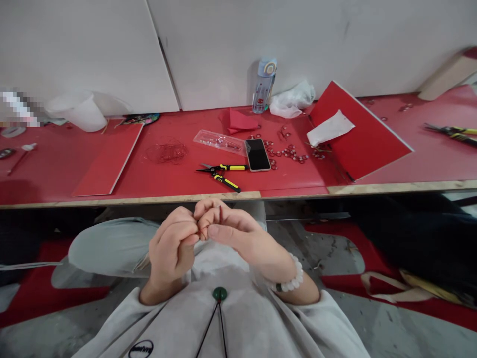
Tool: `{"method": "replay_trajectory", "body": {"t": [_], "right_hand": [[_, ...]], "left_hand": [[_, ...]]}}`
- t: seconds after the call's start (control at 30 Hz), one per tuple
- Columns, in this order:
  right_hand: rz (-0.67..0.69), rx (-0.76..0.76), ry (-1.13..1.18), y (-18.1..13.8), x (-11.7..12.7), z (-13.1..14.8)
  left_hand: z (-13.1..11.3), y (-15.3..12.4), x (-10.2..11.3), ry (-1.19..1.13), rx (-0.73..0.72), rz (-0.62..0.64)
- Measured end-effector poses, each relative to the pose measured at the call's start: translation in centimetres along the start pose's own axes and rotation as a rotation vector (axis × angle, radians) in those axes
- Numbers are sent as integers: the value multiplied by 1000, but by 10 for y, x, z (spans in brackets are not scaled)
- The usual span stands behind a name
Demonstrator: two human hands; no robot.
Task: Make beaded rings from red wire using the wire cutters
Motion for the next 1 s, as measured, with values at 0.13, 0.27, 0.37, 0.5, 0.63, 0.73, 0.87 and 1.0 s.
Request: {"method": "replay_trajectory", "body": {"t": [0.13,0.27,0.37,0.5,0.63,0.73,0.87,1.0], "right_hand": [[-60,72,-63,4,3,3],[-185,386,-376,1,6,25],[-289,541,-583,-6,7,38],[-270,593,-784,-10,3,45],[-244,699,-909,-15,0,54],[-212,840,-1006,-19,-4,59],[-214,1004,-1017,-20,-5,61],[-180,1061,-949,-13,-2,55]], "left_hand": [[4,-1,-1,5,50,35],[8,-2,-2,-14,72,72],[10,-3,-3,-56,78,85],[13,-3,-5,-72,124,121],[15,-4,-6,-50,178,174],[17,-5,-5,-44,264,203],[20,-6,-3,-55,353,215],[24,-6,-4,-76,401,247]]}}
Point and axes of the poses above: each hand's wrist, its own y-axis towards the middle knuckle, its own x-axis out of the back of the hand, z = x × y, the point moved 7 cm from there along y, towards the middle knuckle, and after that the axes turned 14 degrees about -z, right-handed, at the moved point
